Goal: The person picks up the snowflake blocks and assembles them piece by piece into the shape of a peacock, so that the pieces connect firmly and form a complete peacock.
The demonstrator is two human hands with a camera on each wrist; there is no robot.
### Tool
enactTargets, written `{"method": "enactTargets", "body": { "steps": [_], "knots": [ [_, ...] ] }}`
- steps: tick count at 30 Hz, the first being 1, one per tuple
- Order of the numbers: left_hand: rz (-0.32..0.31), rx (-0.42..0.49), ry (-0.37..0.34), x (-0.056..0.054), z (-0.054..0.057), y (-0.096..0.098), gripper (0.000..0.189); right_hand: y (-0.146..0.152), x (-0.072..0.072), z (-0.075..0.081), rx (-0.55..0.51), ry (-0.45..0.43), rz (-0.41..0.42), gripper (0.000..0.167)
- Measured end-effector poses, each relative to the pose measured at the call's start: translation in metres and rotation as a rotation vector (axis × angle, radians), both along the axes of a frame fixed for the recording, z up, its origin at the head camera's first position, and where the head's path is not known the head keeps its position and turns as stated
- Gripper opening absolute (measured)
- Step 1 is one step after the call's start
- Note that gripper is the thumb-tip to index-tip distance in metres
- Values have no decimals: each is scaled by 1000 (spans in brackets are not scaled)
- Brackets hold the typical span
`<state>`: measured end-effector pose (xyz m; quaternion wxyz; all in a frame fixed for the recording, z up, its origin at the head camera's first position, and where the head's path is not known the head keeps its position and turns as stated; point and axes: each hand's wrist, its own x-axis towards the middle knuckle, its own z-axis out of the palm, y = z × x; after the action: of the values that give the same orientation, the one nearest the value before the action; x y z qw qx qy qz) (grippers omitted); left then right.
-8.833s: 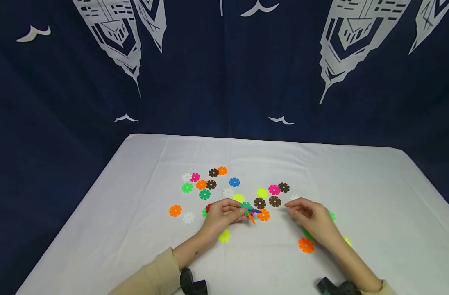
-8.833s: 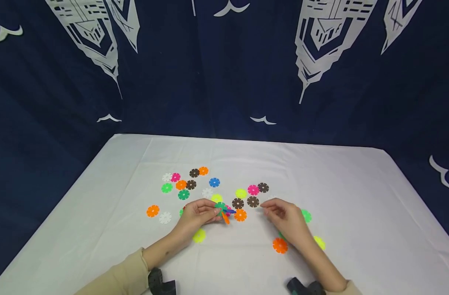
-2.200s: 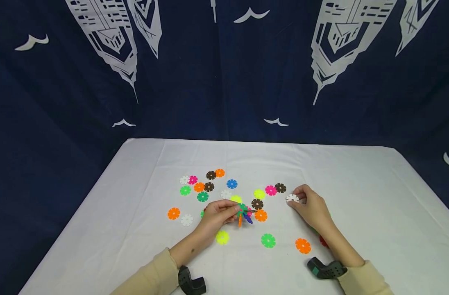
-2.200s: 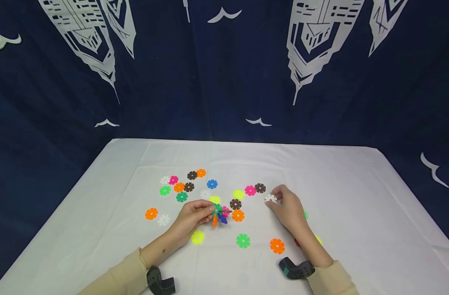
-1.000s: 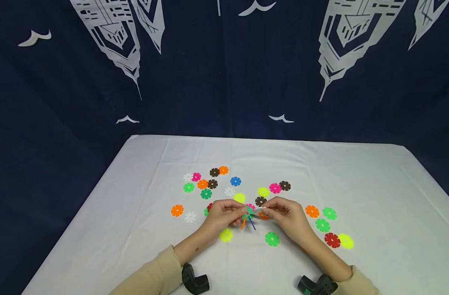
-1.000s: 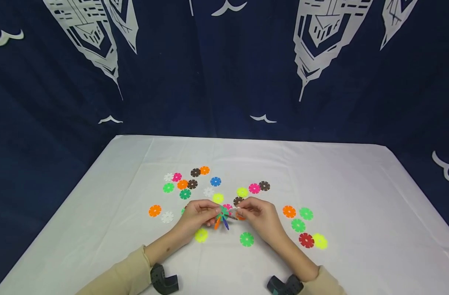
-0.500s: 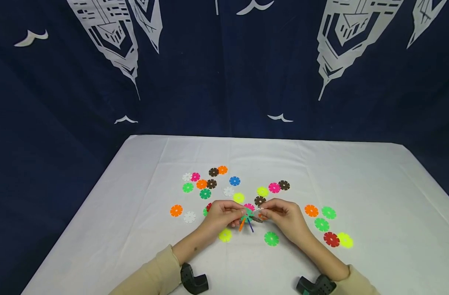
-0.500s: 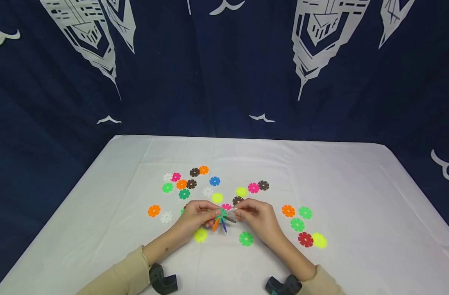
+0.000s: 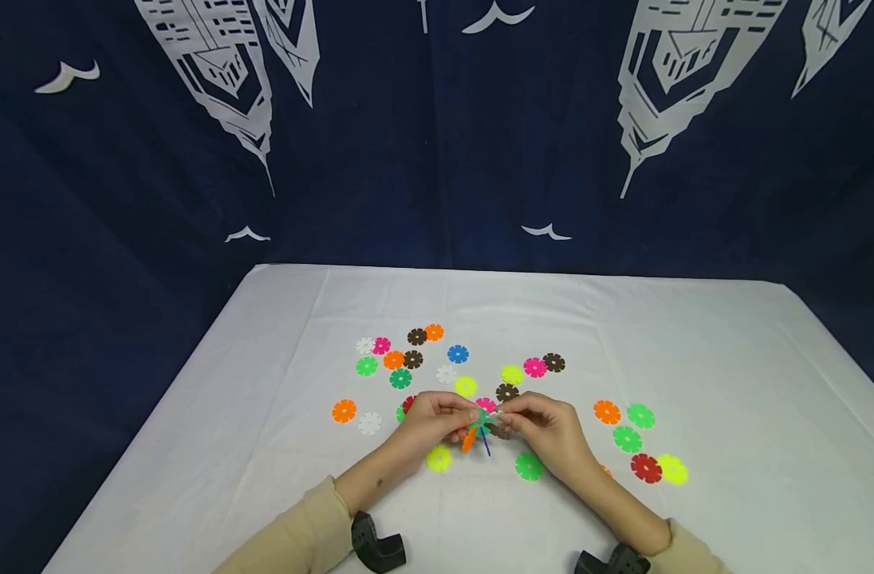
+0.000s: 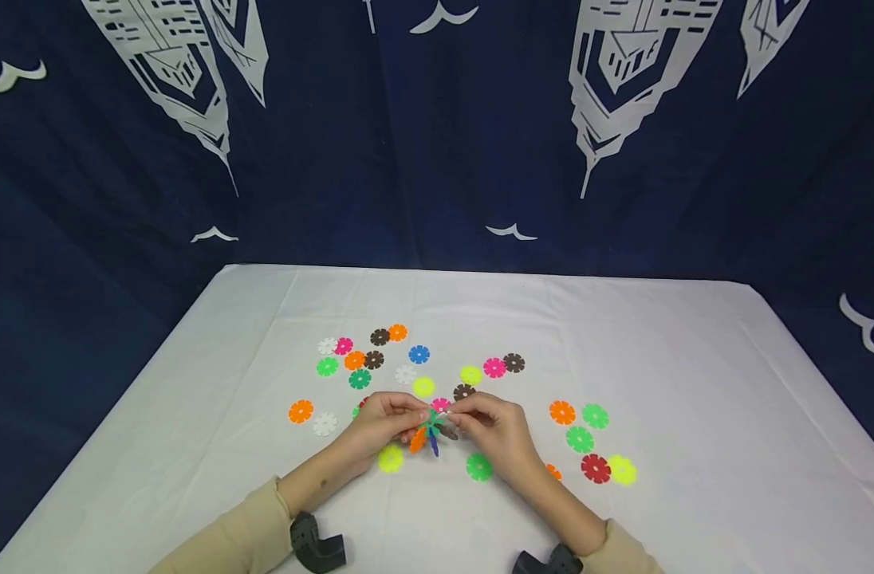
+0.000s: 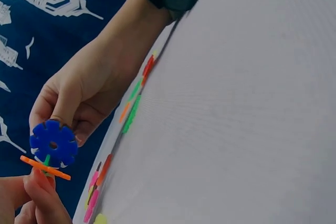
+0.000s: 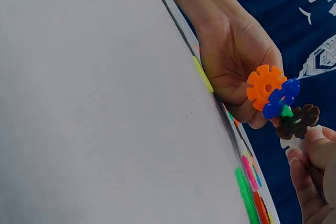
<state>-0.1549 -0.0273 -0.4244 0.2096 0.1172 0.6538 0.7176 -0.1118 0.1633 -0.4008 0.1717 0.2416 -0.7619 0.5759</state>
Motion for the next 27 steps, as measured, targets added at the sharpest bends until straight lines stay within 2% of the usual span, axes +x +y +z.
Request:
{"method": "enactTargets", "body": {
  "steps": [5,10,14,18,21,24,26,27],
  "knots": [
    [31,-10,6,0,0,1,18,0,-3,-11,-6,-2,8,6],
    [62,-27,13,-1,-2,3,23,6,-6,-22,-68,-92,-18,13],
    [66,-47,23,-1,-2,3,24,10,-8,-23,-119,-137,-41,12],
    [53,-31,28,0,0,3,22,12,-9,-23,-114,-144,-28,11],
    [63,-17,24,2,6,3,21,14,-10,-24,-104,-166,1,12],
    [78,20,-1,2,5,3,19,17,-12,-23,-62,-200,27,13],
    [85,49,-19,1,3,3,18,24,-16,-19,-19,-243,16,14],
    [87,64,-29,-1,-1,3,17,29,-18,-16,4,-272,-10,15]
  ]
}}
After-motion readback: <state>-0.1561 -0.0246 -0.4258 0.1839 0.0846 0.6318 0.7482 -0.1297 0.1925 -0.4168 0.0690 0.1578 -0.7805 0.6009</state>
